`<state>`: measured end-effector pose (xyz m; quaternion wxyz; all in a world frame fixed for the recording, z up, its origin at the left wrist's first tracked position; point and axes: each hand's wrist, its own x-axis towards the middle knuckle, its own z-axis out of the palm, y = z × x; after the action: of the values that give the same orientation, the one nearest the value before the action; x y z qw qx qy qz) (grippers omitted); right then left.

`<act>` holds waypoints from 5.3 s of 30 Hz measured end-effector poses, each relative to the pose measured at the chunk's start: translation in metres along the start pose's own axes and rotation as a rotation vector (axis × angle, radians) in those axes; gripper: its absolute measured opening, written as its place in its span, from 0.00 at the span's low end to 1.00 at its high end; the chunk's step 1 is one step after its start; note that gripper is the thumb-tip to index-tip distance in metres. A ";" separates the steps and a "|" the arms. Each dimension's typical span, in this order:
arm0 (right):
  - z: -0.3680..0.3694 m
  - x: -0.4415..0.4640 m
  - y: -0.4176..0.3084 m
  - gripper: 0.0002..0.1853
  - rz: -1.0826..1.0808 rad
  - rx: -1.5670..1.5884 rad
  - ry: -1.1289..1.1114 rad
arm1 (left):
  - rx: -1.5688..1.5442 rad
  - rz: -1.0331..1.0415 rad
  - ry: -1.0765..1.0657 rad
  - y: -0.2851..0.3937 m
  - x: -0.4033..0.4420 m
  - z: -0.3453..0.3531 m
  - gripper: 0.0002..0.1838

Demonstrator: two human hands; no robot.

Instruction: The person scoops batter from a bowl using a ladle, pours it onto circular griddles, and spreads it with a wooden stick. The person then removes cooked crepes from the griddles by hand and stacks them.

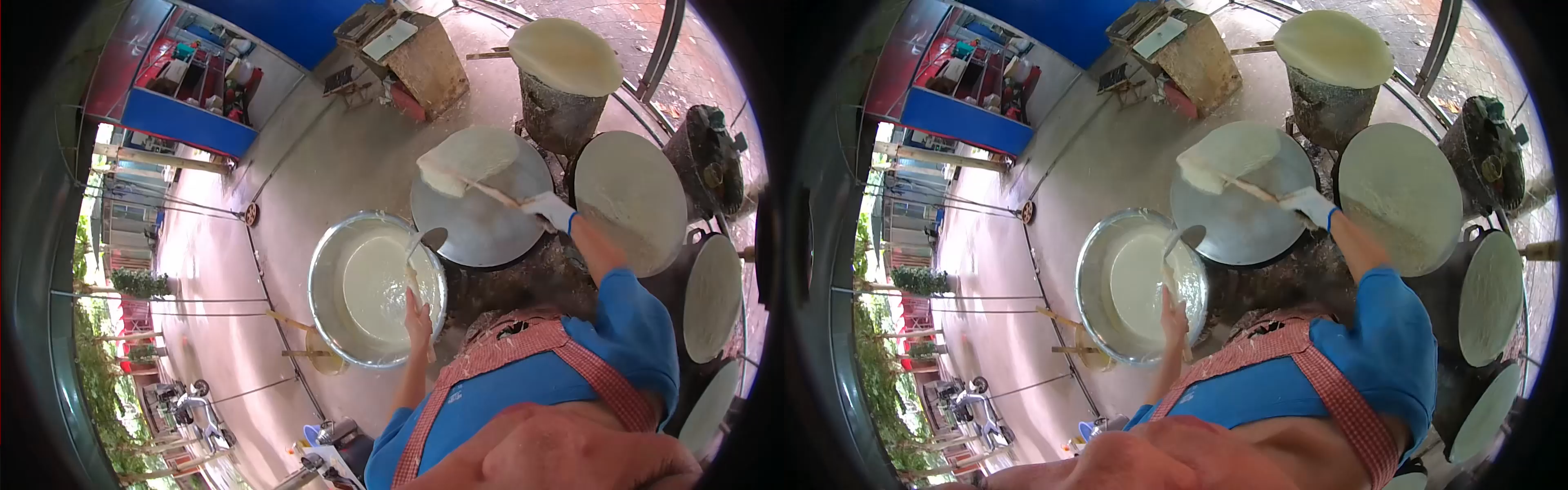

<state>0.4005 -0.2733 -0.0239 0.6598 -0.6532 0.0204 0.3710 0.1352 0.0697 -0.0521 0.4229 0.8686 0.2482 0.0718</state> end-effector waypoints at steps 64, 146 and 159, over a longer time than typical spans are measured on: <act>0.099 -0.196 0.149 0.19 -0.274 -0.359 0.555 | -0.935 -0.840 -0.131 -0.074 -0.166 -0.099 0.34; 0.072 -0.106 0.108 0.18 -0.360 -0.290 0.569 | -1.853 -1.195 -0.215 -0.003 -0.157 -0.095 0.09; -0.001 -0.087 0.075 0.10 -0.483 -1.358 0.811 | -1.383 -0.834 -0.227 0.003 -0.083 -0.058 0.12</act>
<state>0.2987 -0.3244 -0.0431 0.1244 -0.9792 -0.1125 -0.1141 0.0447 0.0680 -0.0056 0.8781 0.2493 0.4062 -0.0429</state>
